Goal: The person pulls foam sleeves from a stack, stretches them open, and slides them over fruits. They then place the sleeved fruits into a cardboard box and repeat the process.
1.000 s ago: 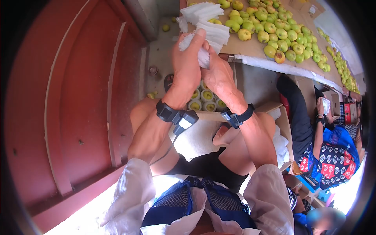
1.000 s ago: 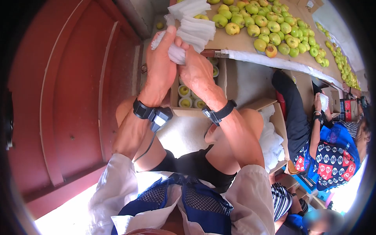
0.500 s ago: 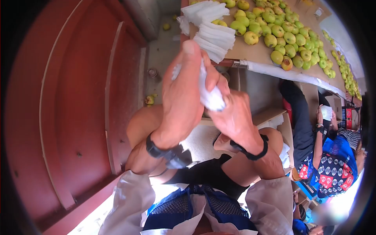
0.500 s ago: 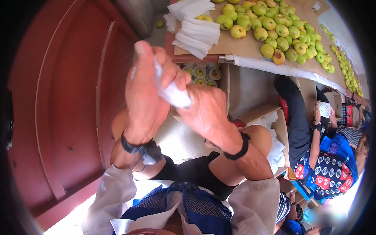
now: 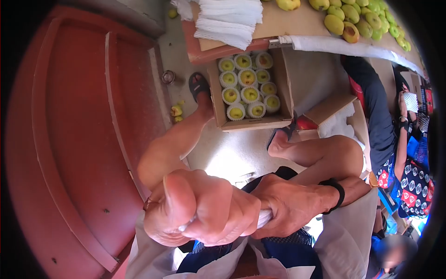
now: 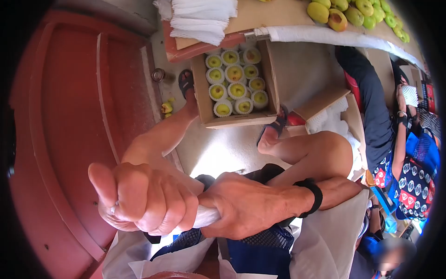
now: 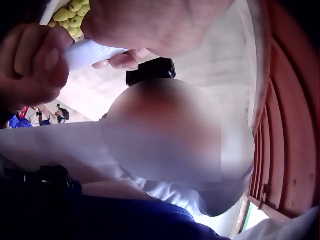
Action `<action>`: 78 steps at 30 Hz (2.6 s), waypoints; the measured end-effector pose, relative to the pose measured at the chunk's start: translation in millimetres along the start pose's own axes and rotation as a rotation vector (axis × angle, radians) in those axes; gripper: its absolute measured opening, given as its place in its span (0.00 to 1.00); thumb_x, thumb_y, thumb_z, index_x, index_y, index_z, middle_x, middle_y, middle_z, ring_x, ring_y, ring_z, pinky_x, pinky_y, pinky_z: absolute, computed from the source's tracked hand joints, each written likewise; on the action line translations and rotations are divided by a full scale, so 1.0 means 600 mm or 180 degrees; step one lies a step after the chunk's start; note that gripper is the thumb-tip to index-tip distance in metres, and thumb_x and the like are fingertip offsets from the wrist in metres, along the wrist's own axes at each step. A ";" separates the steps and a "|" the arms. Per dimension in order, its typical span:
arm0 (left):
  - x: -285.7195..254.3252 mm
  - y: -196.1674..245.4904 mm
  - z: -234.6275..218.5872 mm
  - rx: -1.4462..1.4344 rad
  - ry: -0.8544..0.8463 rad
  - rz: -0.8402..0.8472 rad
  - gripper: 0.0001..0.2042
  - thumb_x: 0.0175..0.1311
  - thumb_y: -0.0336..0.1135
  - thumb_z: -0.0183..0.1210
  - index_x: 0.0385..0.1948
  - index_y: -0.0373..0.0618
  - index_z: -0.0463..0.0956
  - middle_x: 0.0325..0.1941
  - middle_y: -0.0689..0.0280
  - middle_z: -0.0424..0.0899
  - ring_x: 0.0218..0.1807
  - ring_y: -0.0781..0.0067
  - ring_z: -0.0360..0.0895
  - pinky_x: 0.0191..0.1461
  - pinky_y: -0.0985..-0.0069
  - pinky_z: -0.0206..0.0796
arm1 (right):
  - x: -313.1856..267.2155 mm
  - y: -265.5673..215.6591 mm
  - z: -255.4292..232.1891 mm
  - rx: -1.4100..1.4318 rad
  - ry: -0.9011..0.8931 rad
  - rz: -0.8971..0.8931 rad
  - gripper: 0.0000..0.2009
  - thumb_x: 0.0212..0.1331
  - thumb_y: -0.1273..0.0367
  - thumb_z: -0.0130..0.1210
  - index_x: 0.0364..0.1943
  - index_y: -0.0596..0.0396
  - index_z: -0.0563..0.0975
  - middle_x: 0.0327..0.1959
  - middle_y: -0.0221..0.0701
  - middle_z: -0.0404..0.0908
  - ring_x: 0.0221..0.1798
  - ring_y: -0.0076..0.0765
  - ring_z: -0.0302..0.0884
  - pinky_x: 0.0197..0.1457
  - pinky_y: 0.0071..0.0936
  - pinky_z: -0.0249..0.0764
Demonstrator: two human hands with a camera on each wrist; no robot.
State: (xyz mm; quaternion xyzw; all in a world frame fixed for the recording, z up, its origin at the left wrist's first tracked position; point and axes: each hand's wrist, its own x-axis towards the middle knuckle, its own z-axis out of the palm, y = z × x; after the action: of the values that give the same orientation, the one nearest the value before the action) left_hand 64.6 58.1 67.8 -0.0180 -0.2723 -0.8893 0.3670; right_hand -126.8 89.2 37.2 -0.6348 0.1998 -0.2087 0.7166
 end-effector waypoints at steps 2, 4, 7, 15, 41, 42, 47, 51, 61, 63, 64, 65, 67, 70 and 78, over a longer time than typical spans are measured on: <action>-0.004 -0.003 -0.006 -0.0020 -0.0213 -0.0026 0.28 0.81 0.58 0.26 0.27 0.50 0.65 0.18 0.74 0.66 0.20 0.74 0.59 0.36 0.71 0.57 | -0.006 -0.003 -0.005 0.0635 -0.0228 0.0150 0.10 0.54 0.69 0.65 0.35 0.61 0.78 0.24 0.44 0.81 0.28 0.54 0.80 0.34 0.41 0.75; -0.001 -0.002 -0.010 -0.0091 -0.0440 -0.0052 0.28 0.81 0.58 0.27 0.27 0.49 0.65 0.18 0.74 0.66 0.20 0.71 0.58 0.34 0.70 0.56 | -0.008 -0.001 0.003 0.0859 -0.0266 0.0068 0.10 0.55 0.70 0.64 0.34 0.62 0.78 0.23 0.44 0.79 0.25 0.49 0.78 0.32 0.39 0.73; 0.001 -0.004 -0.018 -0.0108 -0.0829 -0.0078 0.27 0.80 0.59 0.28 0.28 0.49 0.65 0.18 0.73 0.66 0.20 0.68 0.58 0.33 0.69 0.55 | -0.006 -0.004 0.011 0.1276 -0.0365 0.0040 0.09 0.58 0.73 0.65 0.28 0.63 0.76 0.18 0.40 0.76 0.20 0.41 0.72 0.27 0.36 0.65; -0.008 0.000 0.027 -0.0218 -0.0290 0.0010 0.28 0.82 0.56 0.30 0.20 0.52 0.61 0.15 0.75 0.63 0.17 0.71 0.58 0.27 0.69 0.52 | -0.002 -0.012 0.018 0.1734 -0.0938 0.0603 0.13 0.64 0.64 0.60 0.32 0.62 0.78 0.21 0.25 0.75 0.26 0.20 0.69 0.31 0.28 0.68; 0.118 0.054 -0.110 0.0111 0.1967 0.1745 0.19 0.78 0.53 0.51 0.32 0.47 0.67 0.29 0.66 0.68 0.42 0.63 0.70 0.58 0.56 0.66 | 0.087 -0.049 -0.120 -0.2625 0.2394 -0.0173 0.17 0.58 0.66 0.61 0.52 0.54 0.77 0.47 0.47 0.83 0.52 0.59 0.80 0.55 0.45 0.75; 0.122 0.058 -0.106 0.0131 0.1978 0.1754 0.19 0.77 0.53 0.52 0.33 0.47 0.67 0.30 0.65 0.70 0.43 0.62 0.71 0.59 0.56 0.66 | 0.090 -0.053 -0.129 -0.2723 0.2403 -0.0147 0.17 0.58 0.67 0.62 0.51 0.55 0.78 0.47 0.47 0.83 0.52 0.59 0.79 0.55 0.45 0.75; 0.125 0.072 -0.121 0.0444 0.1921 0.1475 0.14 0.77 0.47 0.54 0.39 0.43 0.72 0.40 0.60 0.76 0.56 0.59 0.73 0.68 0.57 0.63 | 0.111 -0.043 -0.174 -0.2881 0.2507 0.0044 0.18 0.55 0.68 0.63 0.50 0.59 0.80 0.49 0.45 0.82 0.52 0.50 0.81 0.56 0.40 0.75; 0.113 0.089 -0.161 0.0941 0.2038 0.1476 0.17 0.76 0.44 0.54 0.52 0.38 0.74 0.54 0.54 0.78 0.65 0.57 0.72 0.72 0.60 0.60 | 0.120 -0.013 -0.220 -0.2771 0.2848 -0.0056 0.20 0.54 0.67 0.65 0.51 0.58 0.81 0.51 0.44 0.82 0.55 0.49 0.81 0.59 0.37 0.74; 0.076 0.104 -0.210 0.2127 0.2531 0.0879 0.18 0.74 0.38 0.57 0.57 0.35 0.73 0.56 0.58 0.81 0.60 0.65 0.79 0.53 0.73 0.69 | 0.124 -0.056 -0.389 -0.2915 0.3508 -0.0625 0.23 0.56 0.67 0.64 0.58 0.54 0.79 0.50 0.44 0.86 0.53 0.41 0.83 0.60 0.31 0.74; 0.086 0.098 -0.225 0.2556 0.2411 0.0534 0.15 0.72 0.37 0.59 0.53 0.36 0.76 0.51 0.61 0.84 0.55 0.69 0.82 0.49 0.74 0.70 | 0.145 -0.054 -0.416 -0.3029 0.3379 -0.0472 0.23 0.56 0.68 0.63 0.58 0.53 0.79 0.49 0.43 0.86 0.52 0.41 0.84 0.59 0.32 0.75; 0.095 0.096 -0.233 0.2779 0.2333 0.0374 0.14 0.71 0.36 0.59 0.52 0.37 0.77 0.48 0.63 0.85 0.52 0.70 0.83 0.47 0.75 0.70 | 0.160 -0.041 -0.431 -0.3088 0.3335 -0.0375 0.22 0.56 0.68 0.63 0.58 0.52 0.79 0.48 0.43 0.86 0.52 0.41 0.84 0.58 0.32 0.75; 0.103 0.091 -0.241 0.3183 0.2331 0.0231 0.13 0.71 0.36 0.59 0.50 0.37 0.78 0.47 0.63 0.86 0.51 0.71 0.83 0.47 0.75 0.71 | 0.174 -0.028 -0.446 -0.3143 0.3287 -0.0275 0.22 0.56 0.68 0.62 0.58 0.52 0.79 0.47 0.42 0.86 0.52 0.41 0.84 0.58 0.33 0.75; 0.113 0.072 -0.262 0.3983 0.2325 -0.0097 0.11 0.69 0.35 0.60 0.46 0.37 0.81 0.44 0.64 0.87 0.48 0.72 0.84 0.48 0.74 0.72 | 0.192 -0.012 -0.464 -0.3105 0.3179 -0.0216 0.22 0.56 0.69 0.62 0.58 0.51 0.79 0.46 0.41 0.86 0.52 0.43 0.83 0.57 0.34 0.76; 0.127 0.054 -0.284 0.4413 0.2433 -0.0147 0.10 0.68 0.34 0.60 0.43 0.37 0.82 0.43 0.62 0.87 0.45 0.71 0.84 0.50 0.72 0.73 | 0.213 0.004 -0.493 -0.3320 0.3177 -0.0328 0.23 0.54 0.69 0.62 0.57 0.49 0.80 0.45 0.41 0.86 0.51 0.45 0.83 0.57 0.36 0.76; 0.134 0.032 -0.332 0.5074 0.2395 -0.0506 0.12 0.66 0.37 0.61 0.44 0.39 0.83 0.44 0.56 0.88 0.50 0.59 0.84 0.56 0.64 0.73 | 0.213 0.049 -0.532 -0.3284 0.2673 0.0182 0.23 0.55 0.70 0.64 0.58 0.50 0.80 0.55 0.40 0.81 0.57 0.46 0.79 0.62 0.35 0.74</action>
State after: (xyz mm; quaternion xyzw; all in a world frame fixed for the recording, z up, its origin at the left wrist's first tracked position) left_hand 51.9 -104.0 -74.1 0.5559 -0.6728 -0.4049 0.2727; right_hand -194.9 -242.4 -31.1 -0.7556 0.5530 -0.2969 0.1875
